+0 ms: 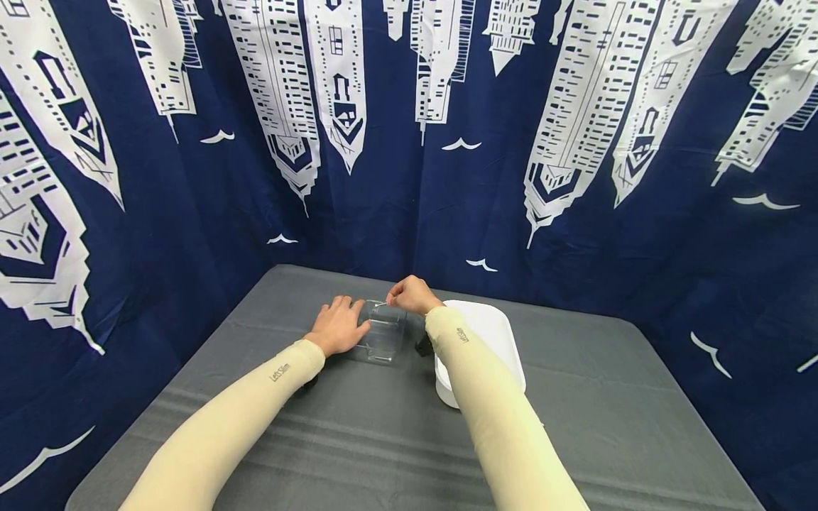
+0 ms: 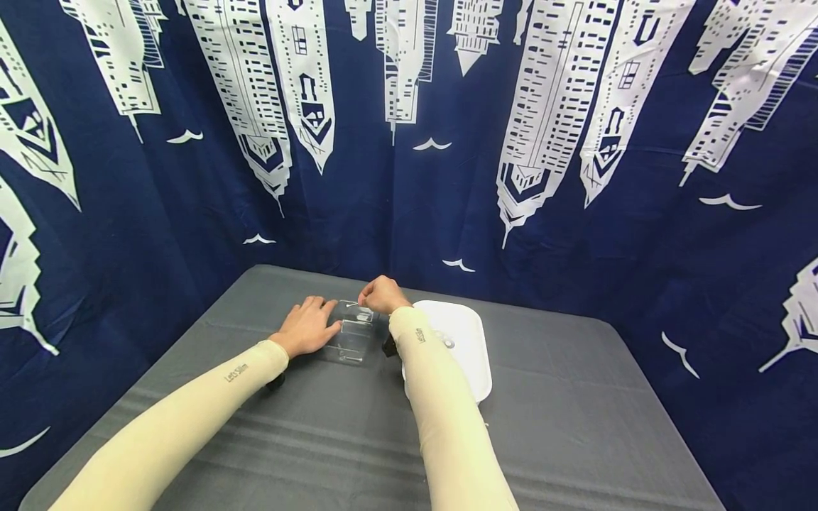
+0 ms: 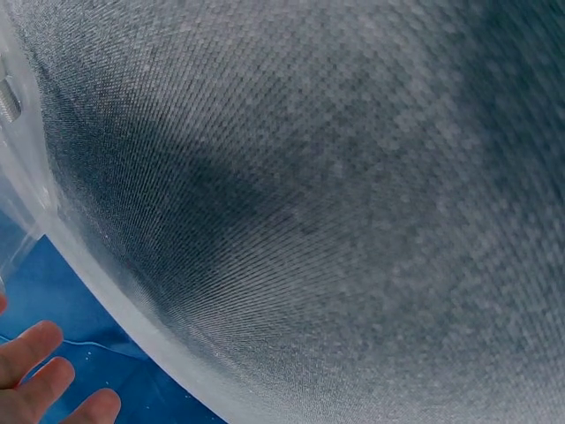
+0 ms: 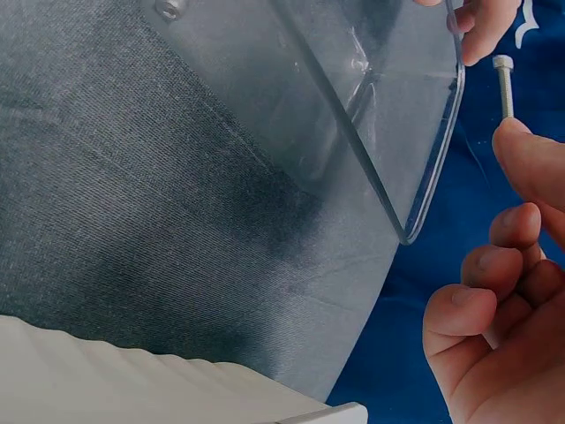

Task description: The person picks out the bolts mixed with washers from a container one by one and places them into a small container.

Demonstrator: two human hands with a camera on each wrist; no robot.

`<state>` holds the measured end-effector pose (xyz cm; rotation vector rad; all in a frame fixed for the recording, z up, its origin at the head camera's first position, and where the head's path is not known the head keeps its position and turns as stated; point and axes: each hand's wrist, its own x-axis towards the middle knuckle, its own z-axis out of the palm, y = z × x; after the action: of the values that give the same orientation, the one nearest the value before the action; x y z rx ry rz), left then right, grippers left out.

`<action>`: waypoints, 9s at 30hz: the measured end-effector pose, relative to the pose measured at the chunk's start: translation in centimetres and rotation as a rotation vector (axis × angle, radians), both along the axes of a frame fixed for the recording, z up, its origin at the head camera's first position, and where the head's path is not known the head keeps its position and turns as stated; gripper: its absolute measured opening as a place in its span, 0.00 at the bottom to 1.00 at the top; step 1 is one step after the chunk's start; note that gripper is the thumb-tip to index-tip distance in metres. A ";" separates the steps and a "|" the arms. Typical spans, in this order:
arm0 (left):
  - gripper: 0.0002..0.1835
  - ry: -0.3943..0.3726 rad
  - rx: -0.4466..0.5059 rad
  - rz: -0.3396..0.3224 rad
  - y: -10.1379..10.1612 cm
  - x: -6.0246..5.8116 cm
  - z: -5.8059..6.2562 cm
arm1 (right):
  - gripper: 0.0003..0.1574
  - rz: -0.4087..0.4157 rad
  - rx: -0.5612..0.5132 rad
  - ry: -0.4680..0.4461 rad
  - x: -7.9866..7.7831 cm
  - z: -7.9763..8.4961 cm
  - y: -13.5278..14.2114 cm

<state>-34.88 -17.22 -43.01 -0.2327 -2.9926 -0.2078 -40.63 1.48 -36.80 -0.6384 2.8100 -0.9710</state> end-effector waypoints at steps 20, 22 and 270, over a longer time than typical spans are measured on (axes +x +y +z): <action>0.33 0.006 -0.017 -0.011 0.1 -0.2 -0.1 | 0.02 -0.026 0.081 -0.040 -0.2 -0.8 -0.9; 0.33 0.007 -0.015 -0.009 0.1 -0.2 -0.1 | 0.02 -0.020 0.075 -0.039 -0.1 -0.7 -0.7; 0.31 0.058 0.060 -0.287 14.5 0.3 0.7 | 0.04 -0.234 -0.097 -0.156 1.3 -7.7 13.8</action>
<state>-34.59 -2.69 -42.34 -0.6496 -2.8794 -0.3132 -39.37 15.33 -44.50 -0.2319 2.7550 -1.1472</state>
